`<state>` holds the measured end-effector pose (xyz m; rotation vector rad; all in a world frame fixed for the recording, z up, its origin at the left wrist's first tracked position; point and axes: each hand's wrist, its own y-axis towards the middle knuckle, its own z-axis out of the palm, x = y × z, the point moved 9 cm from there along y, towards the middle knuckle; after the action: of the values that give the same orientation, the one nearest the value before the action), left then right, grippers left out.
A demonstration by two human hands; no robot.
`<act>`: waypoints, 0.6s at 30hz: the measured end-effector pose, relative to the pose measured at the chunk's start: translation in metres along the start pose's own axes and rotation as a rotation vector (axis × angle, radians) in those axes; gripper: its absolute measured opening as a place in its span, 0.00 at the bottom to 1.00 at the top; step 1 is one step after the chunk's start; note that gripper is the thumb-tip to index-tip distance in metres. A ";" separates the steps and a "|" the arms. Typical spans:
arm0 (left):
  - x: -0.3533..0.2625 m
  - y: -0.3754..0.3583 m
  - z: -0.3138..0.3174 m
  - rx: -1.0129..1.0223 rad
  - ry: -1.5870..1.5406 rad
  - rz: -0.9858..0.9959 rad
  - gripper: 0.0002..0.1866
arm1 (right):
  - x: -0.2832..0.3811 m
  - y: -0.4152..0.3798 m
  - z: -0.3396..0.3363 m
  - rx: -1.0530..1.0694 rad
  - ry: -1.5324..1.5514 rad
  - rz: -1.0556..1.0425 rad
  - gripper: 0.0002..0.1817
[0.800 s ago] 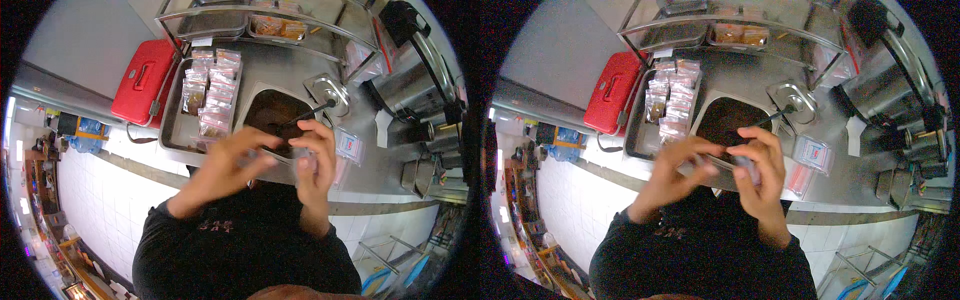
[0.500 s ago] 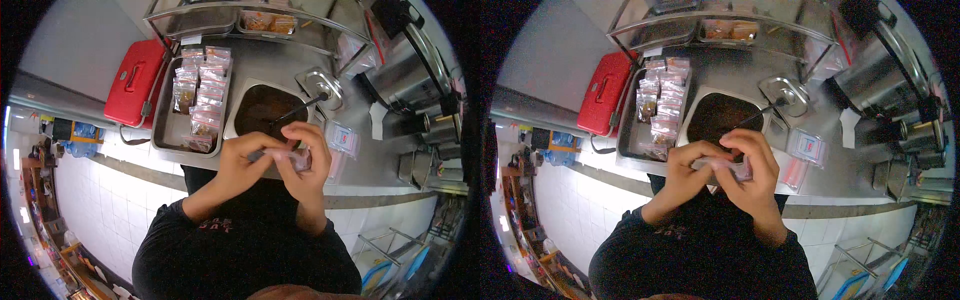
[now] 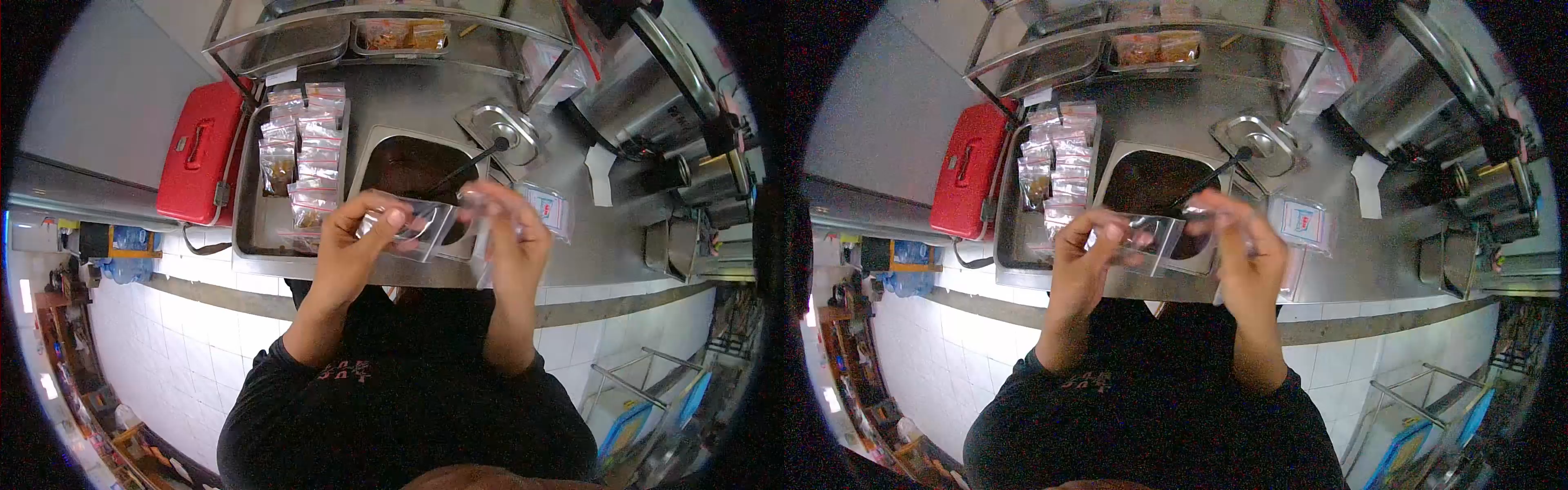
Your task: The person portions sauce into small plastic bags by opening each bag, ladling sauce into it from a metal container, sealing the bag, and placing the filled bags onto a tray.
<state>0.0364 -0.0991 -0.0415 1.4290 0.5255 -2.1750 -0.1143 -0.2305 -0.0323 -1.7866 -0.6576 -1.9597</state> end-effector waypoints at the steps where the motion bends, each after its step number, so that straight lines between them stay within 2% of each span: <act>1: -0.003 0.000 -0.002 -0.045 -0.044 0.020 0.08 | 0.010 0.002 -0.010 -0.092 0.016 -0.042 0.14; 3: -0.004 0.000 -0.009 -0.071 -0.052 0.033 0.08 | 0.018 0.003 -0.029 -0.184 0.032 -0.089 0.15; 5: -0.005 -0.001 -0.013 -0.099 -0.062 0.042 0.08 | 0.009 0.002 -0.023 0.106 0.184 -0.015 0.16; 9: -0.004 -0.001 -0.009 -0.057 -0.082 0.048 0.08 | 0.002 -0.013 0.023 0.256 0.174 0.022 0.13; 11: -0.003 0.002 -0.003 -0.019 -0.104 0.061 0.08 | 0.007 -0.010 0.031 0.177 0.053 -0.074 0.08; 13: -0.021 0.001 -0.004 -0.147 0.125 0.294 0.14 | 0.002 -0.006 0.024 0.121 0.134 -0.050 0.05; 14: -0.019 0.002 -0.001 -0.143 0.126 0.297 0.14 | 0.012 -0.004 0.015 0.025 0.014 -0.108 0.05; 15: -0.034 -0.006 0.001 -0.202 0.263 0.516 0.18 | 0.021 -0.003 0.008 -0.069 -0.105 -0.166 0.05; 16: -0.048 -0.018 0.005 -0.262 0.400 0.739 0.22 | 0.038 -0.005 0.010 -0.103 -0.226 -0.352 0.07; 17: -0.060 -0.034 0.011 -0.322 0.538 0.961 0.25 | 0.042 -0.004 0.012 -0.102 -0.223 -0.359 0.07; 18: -0.048 -0.025 0.019 -0.139 0.612 0.703 0.23 | 0.056 -0.008 0.022 -0.047 -0.303 -0.488 0.09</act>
<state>0.0243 -0.0805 0.0115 1.8408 0.2915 -1.1310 -0.1067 -0.2098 0.0242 -2.1279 -1.2572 -2.0165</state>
